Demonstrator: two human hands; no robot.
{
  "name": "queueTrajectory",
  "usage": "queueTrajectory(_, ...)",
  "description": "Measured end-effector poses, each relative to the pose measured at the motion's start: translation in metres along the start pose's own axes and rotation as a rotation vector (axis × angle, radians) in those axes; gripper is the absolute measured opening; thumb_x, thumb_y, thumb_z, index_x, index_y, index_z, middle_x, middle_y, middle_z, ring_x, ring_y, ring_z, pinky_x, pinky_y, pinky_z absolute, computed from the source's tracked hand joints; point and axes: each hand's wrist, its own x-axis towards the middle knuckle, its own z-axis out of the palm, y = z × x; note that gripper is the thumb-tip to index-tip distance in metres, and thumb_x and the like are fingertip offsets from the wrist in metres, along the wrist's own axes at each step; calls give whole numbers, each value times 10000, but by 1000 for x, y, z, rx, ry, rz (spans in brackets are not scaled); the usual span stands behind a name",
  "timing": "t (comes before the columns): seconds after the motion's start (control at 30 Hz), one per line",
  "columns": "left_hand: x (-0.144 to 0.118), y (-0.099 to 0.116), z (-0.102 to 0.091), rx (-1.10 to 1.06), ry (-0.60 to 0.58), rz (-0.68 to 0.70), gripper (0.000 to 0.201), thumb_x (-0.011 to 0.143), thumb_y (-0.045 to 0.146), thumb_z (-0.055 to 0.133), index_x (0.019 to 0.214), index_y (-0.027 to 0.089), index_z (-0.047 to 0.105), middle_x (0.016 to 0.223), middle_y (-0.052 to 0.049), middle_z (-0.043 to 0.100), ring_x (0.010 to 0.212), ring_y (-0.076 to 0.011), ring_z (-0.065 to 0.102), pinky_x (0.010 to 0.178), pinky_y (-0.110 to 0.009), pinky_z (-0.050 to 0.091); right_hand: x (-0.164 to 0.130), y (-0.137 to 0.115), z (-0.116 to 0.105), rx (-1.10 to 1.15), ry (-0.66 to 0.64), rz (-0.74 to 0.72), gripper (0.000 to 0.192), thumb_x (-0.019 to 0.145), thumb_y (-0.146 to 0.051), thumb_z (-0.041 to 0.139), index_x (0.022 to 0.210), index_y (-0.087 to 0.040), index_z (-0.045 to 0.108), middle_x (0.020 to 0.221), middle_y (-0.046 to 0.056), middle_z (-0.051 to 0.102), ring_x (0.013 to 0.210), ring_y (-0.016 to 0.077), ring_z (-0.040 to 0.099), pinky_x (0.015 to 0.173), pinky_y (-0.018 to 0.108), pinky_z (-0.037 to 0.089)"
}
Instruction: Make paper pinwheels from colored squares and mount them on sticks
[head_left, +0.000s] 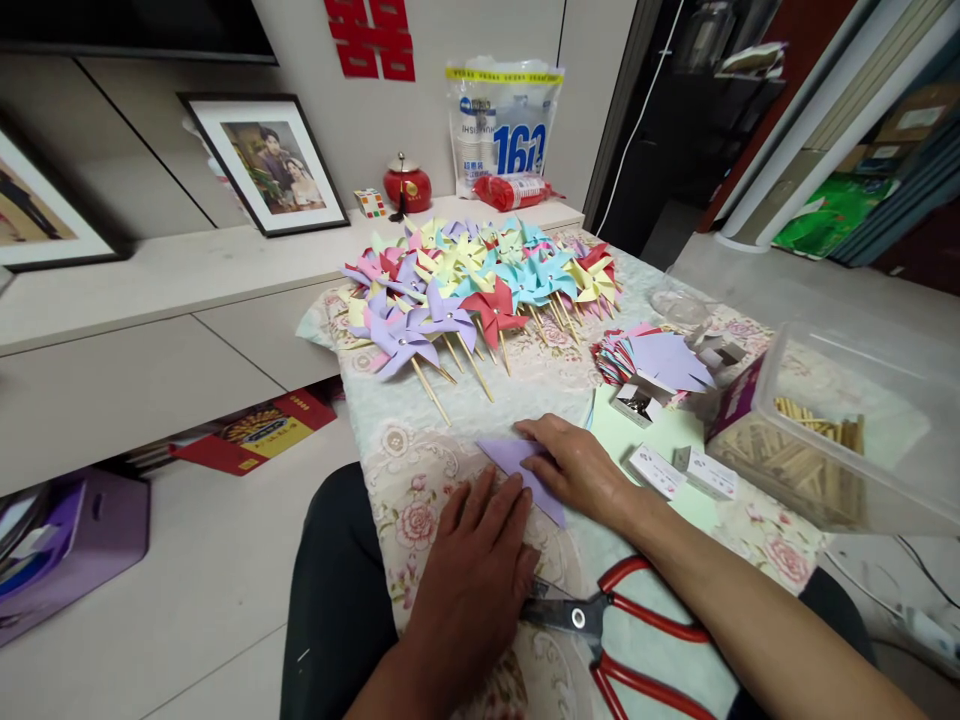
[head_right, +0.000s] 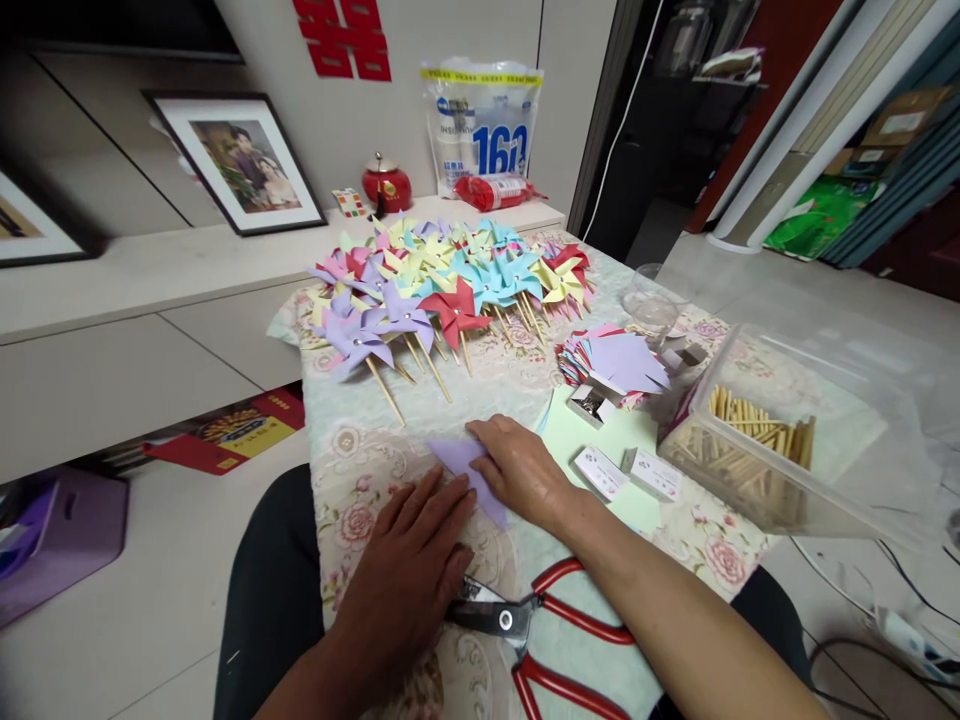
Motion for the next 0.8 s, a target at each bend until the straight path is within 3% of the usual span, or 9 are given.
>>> queueTrajectory(0.37,4,0,-4,28,-122,-8,510,945,353,530,1437,219,515,1533,-25,498,1409,-362,405,1125,-531,328,2,1,-1,32,-1,30,390,890,-129,590,1280,-133,572,1026,121,651,953,254,624,839,388,512)
queueTrajectory(0.57,0,2,-5,-123,-95,-58,517,927,270,546,1438,214,499,1562,-85,449,1441,-367,360,1133,-579,348,1,-1,-4,159,82,13,349,906,-136,548,1248,-138,613,992,115,672,896,239,629,812,385,503)
queueTrajectory(0.67,-3,-3,-5,-335,46,-219,485,933,206,511,1417,183,495,1526,-163,455,1407,-322,420,1111,-537,402,0,0,-5,378,194,83,343,878,-185,613,1220,-187,640,940,63,675,831,202,620,766,348,499)
queueTrajectory(0.8,9,-7,-6,-832,234,-625,349,923,315,573,1246,183,574,1230,-145,650,1132,-260,641,984,-467,516,-1,-2,-7,780,273,249,407,830,-282,699,1226,-202,646,933,28,648,758,154,599,666,288,483)
